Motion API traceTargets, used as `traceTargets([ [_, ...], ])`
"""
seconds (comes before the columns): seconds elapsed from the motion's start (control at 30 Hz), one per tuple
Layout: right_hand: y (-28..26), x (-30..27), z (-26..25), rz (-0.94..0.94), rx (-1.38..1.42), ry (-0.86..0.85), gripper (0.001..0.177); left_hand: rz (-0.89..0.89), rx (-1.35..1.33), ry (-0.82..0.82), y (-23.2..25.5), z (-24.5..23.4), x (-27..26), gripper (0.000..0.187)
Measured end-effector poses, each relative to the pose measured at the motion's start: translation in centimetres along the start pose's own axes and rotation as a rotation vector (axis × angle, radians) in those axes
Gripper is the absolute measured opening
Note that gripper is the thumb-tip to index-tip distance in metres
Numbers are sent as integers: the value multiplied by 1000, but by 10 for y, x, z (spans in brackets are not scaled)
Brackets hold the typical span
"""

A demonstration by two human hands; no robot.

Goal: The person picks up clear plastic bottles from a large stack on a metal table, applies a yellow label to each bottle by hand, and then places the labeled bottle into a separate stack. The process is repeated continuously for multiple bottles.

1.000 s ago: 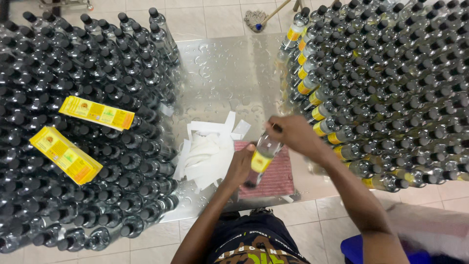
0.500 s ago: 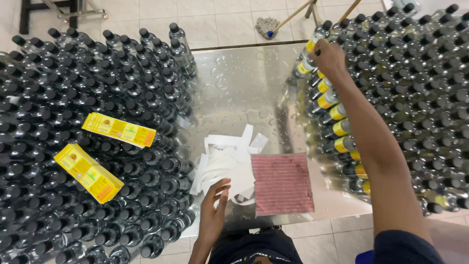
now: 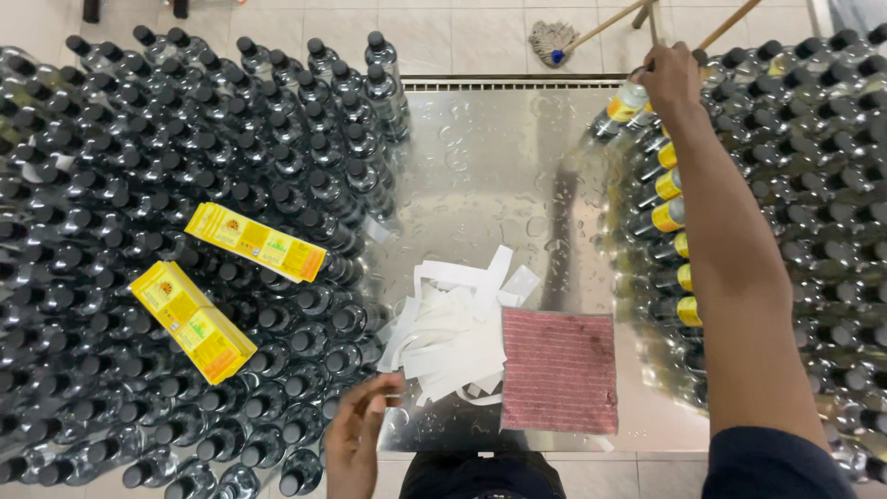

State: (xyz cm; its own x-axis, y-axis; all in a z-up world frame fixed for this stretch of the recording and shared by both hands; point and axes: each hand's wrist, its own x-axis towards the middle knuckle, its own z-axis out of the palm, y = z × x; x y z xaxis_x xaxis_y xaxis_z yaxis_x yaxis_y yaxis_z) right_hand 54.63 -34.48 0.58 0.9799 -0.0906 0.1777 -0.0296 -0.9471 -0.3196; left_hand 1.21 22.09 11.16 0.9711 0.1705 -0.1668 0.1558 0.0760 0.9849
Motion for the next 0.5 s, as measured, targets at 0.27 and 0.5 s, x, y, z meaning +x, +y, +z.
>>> traceTargets([
  [0.27, -37, 6, -22, 43, -491, -251, 22, 77, 54, 123, 31, -40, 25, 32],
  [0.5, -135, 18, 43, -77, -126, -276, 61, 22, 701, 171, 64, -80, 73, 48],
])
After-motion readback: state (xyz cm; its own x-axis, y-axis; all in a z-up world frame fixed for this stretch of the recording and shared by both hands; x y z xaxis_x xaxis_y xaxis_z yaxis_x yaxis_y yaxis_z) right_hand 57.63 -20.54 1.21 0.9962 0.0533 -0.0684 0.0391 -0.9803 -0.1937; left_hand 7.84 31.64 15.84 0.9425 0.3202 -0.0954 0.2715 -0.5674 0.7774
